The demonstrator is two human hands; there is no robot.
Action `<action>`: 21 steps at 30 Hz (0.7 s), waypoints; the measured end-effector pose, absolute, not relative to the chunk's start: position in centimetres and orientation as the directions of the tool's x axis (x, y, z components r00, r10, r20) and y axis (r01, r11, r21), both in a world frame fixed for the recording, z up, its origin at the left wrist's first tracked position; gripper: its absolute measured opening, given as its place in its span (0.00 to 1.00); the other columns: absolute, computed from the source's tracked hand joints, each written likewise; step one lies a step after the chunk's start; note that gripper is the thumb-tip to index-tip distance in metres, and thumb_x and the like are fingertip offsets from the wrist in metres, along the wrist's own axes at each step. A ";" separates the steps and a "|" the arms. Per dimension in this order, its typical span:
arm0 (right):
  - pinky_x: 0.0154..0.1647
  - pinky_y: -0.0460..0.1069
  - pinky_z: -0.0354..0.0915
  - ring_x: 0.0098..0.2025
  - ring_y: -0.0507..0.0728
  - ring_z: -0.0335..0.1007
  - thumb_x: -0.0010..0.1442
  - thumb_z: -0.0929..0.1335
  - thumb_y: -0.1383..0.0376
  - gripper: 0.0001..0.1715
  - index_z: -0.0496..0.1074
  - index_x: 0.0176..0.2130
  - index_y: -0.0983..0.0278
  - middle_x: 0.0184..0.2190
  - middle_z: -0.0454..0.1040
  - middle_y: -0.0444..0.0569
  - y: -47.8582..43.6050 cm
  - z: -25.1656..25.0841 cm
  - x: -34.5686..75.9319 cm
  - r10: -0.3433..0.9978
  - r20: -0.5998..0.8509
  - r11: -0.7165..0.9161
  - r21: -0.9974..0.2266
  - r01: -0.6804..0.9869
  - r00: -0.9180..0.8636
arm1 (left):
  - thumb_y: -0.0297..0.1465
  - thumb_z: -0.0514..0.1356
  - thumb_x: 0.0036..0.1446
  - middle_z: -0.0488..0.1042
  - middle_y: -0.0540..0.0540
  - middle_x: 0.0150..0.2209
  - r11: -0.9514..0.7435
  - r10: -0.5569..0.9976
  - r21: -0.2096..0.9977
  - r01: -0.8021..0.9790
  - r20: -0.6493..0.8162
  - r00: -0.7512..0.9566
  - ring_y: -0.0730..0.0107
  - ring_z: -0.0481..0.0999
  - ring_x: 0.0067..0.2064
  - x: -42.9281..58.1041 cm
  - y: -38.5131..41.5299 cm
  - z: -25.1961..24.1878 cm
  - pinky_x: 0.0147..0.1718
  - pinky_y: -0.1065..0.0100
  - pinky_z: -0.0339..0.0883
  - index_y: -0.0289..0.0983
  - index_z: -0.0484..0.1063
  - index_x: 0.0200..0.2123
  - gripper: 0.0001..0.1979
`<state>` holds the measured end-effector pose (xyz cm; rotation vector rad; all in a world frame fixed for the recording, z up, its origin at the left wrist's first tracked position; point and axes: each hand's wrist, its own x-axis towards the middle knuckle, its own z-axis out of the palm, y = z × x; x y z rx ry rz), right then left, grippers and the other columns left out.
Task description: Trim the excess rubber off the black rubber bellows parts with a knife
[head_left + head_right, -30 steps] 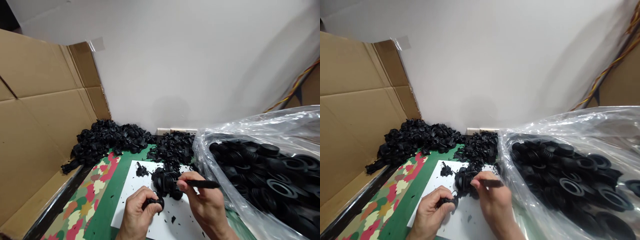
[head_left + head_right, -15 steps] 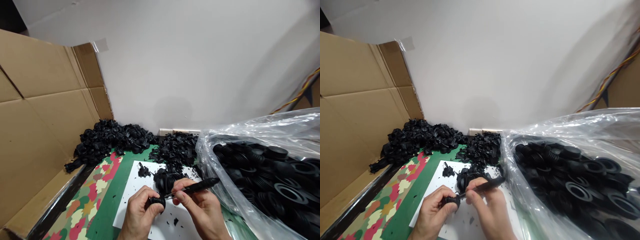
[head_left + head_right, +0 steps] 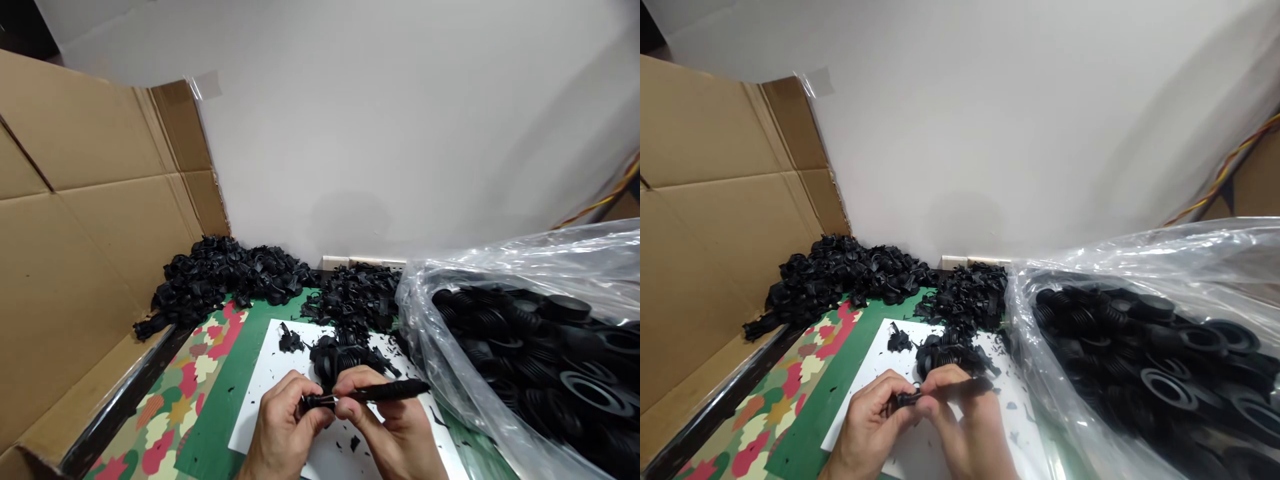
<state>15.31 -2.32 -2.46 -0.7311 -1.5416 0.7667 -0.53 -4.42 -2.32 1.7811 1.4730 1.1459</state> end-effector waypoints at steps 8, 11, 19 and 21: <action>0.29 0.45 0.68 0.29 0.55 0.73 0.59 0.68 0.63 0.03 0.72 0.33 0.60 0.27 0.75 0.46 -2.5 -2.9 15.1 0.757 0.647 0.653 -0.754 0.073 -0.091 | 0.26 0.65 0.49 0.69 0.51 0.24 -0.252 0.959 0.810 0.529 0.281 0.025 0.73 0.64 0.23 -0.5 -4.6 -2.2 0.22 0.73 0.56 0.37 0.74 0.28 0.02; 0.29 0.46 0.67 0.28 0.55 0.71 0.59 0.68 0.60 0.07 0.72 0.32 0.60 0.26 0.74 0.46 -2.5 -3.0 14.7 0.777 0.628 0.629 -0.775 0.061 -0.036 | 0.30 0.65 0.50 0.68 0.50 0.25 -0.250 0.960 0.806 0.537 0.277 0.031 0.72 0.64 0.23 -0.5 -4.6 -2.2 0.22 0.73 0.57 0.37 0.74 0.28 0.03; 0.26 0.46 0.65 0.26 0.54 0.70 0.60 0.66 0.62 0.06 0.71 0.31 0.59 0.26 0.72 0.46 -3.0 -3.9 14.4 0.766 0.631 0.643 -0.760 0.099 -0.123 | 0.38 0.62 0.54 0.68 0.49 0.24 -0.278 0.953 0.791 0.546 0.298 0.054 0.72 0.63 0.22 -0.6 -4.7 -2.2 0.21 0.72 0.55 0.36 0.74 0.28 0.11; 0.24 0.46 0.64 0.24 0.53 0.69 0.61 0.65 0.63 0.08 0.70 0.30 0.59 0.24 0.72 0.46 -3.0 -3.9 14.3 0.748 0.652 0.664 -0.733 0.149 -0.128 | 0.38 0.61 0.55 0.68 0.49 0.24 -0.293 0.949 0.784 0.547 0.310 0.064 0.73 0.63 0.22 -0.5 -4.8 -2.2 0.21 0.72 0.55 0.36 0.74 0.28 0.11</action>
